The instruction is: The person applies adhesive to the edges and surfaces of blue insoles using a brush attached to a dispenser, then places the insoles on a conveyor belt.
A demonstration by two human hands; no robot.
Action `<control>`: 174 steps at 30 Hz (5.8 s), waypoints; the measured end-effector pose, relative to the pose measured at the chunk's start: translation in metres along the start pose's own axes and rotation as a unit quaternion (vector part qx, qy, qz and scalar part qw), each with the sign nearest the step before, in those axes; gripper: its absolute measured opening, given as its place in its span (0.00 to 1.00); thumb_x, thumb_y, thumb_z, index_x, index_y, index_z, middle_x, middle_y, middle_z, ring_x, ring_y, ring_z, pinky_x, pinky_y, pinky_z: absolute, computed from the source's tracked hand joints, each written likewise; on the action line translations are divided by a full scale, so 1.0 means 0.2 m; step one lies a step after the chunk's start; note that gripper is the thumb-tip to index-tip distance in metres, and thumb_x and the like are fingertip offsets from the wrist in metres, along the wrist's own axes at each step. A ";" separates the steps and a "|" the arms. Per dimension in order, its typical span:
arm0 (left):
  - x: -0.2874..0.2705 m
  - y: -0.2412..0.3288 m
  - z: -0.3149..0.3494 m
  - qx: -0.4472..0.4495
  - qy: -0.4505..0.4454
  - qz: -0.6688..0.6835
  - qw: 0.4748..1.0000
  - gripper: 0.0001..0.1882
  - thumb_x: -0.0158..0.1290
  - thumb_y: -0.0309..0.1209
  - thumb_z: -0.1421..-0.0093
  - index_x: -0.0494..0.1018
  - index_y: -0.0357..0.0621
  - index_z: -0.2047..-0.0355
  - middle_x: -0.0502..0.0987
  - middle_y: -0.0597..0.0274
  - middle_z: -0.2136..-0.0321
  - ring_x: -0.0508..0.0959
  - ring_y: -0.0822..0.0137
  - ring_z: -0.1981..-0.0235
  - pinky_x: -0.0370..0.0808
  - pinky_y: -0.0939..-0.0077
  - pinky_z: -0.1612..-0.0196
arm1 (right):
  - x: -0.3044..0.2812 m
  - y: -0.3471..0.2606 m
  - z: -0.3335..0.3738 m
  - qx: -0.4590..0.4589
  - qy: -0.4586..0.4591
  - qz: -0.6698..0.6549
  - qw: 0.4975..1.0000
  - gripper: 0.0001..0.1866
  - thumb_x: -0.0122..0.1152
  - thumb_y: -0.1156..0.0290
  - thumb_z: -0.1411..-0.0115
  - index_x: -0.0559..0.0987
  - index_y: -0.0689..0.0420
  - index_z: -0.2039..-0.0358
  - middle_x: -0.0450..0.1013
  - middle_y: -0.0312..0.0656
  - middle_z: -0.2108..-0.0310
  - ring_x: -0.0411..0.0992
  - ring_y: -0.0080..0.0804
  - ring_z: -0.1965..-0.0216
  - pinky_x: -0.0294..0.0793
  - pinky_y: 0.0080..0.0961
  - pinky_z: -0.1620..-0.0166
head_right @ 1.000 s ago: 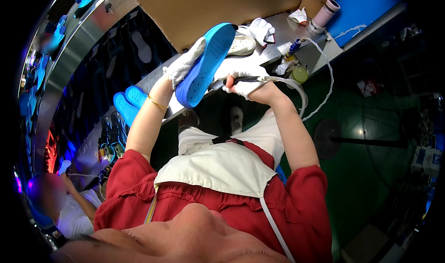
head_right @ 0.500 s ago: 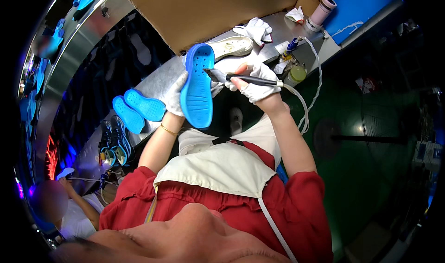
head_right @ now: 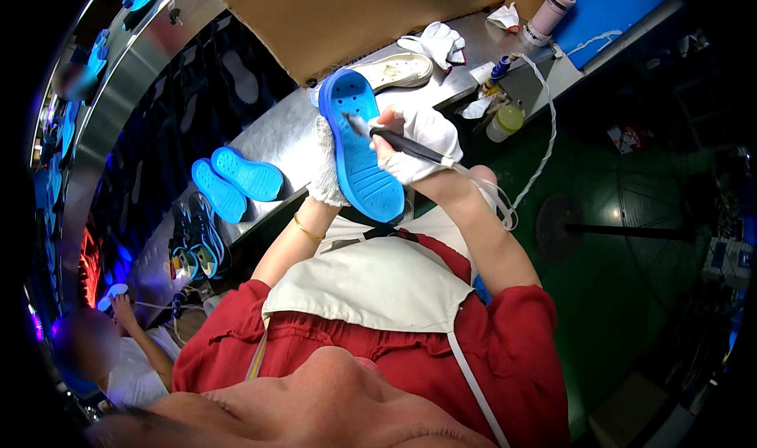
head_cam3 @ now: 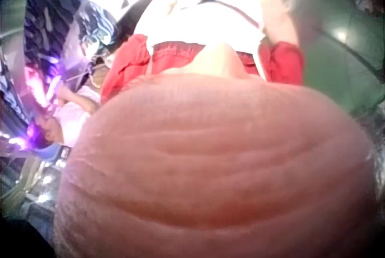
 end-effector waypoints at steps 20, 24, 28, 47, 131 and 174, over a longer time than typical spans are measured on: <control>0.01 0.24 -0.08 0.102 0.016 0.013 0.995 0.45 0.43 0.67 0.46 0.58 0.44 0.40 0.71 0.49 0.50 0.73 0.50 0.51 0.68 0.51 0.43 | 0.14 -0.10 0.11 -0.086 -0.115 0.187 0.972 0.13 0.65 0.78 0.55 0.75 0.55 0.68 0.71 0.45 0.73 0.73 0.43 0.72 0.74 0.30 0.68; 0.11 0.28 -0.06 0.087 -0.044 0.050 0.994 0.44 0.44 0.66 0.45 0.59 0.45 0.41 0.72 0.49 0.51 0.73 0.50 0.51 0.67 0.51 0.43 | 0.13 -0.06 0.10 -0.021 -0.159 0.086 0.983 0.11 0.64 0.80 0.51 0.74 0.58 0.66 0.74 0.41 0.70 0.75 0.30 0.71 0.75 0.23 0.67; 0.20 0.25 -0.02 0.138 0.009 0.014 0.990 0.48 0.38 0.70 0.47 0.56 0.44 0.38 0.69 0.48 0.48 0.71 0.47 0.48 0.65 0.51 0.42 | -0.02 0.05 0.02 0.074 -0.095 -0.015 0.993 0.07 0.59 0.82 0.44 0.73 0.61 0.64 0.74 0.39 0.68 0.73 0.20 0.70 0.74 0.17 0.64; 0.34 0.30 -0.02 0.093 -0.187 0.172 0.963 0.45 0.42 0.66 0.45 0.55 0.45 0.37 0.64 0.48 0.42 0.66 0.49 0.42 0.60 0.50 0.38 | 0.15 0.09 0.15 0.114 -0.075 -0.175 0.975 0.08 0.62 0.83 0.48 0.75 0.61 0.67 0.74 0.40 0.71 0.74 0.24 0.75 0.74 0.17 0.71; 0.09 0.19 0.03 -0.002 0.001 -0.171 0.985 0.39 0.35 0.59 0.37 0.57 0.36 0.40 0.71 0.39 0.51 0.76 0.46 0.55 0.74 0.55 0.50 | 0.07 -0.24 0.15 -0.170 -0.151 0.127 0.966 0.13 0.65 0.85 0.58 0.79 0.56 0.71 0.75 0.48 0.68 0.75 0.42 0.66 0.76 0.29 0.63; 0.23 0.15 0.17 0.004 -0.095 0.010 0.995 0.41 0.39 0.58 0.39 0.54 0.35 0.39 0.65 0.38 0.46 0.71 0.39 0.49 0.65 0.43 0.43 | -0.17 0.01 -0.05 0.031 0.041 -0.241 0.969 0.08 0.56 0.81 0.42 0.73 0.61 0.61 0.74 0.47 0.59 0.74 0.31 0.60 0.73 0.25 0.54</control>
Point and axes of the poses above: each hand's wrist, its own z-axis away from the middle knuckle, its own x-axis out of the palm, y = z × x, the point moved 9 cm from there along -z, towards the middle knuckle
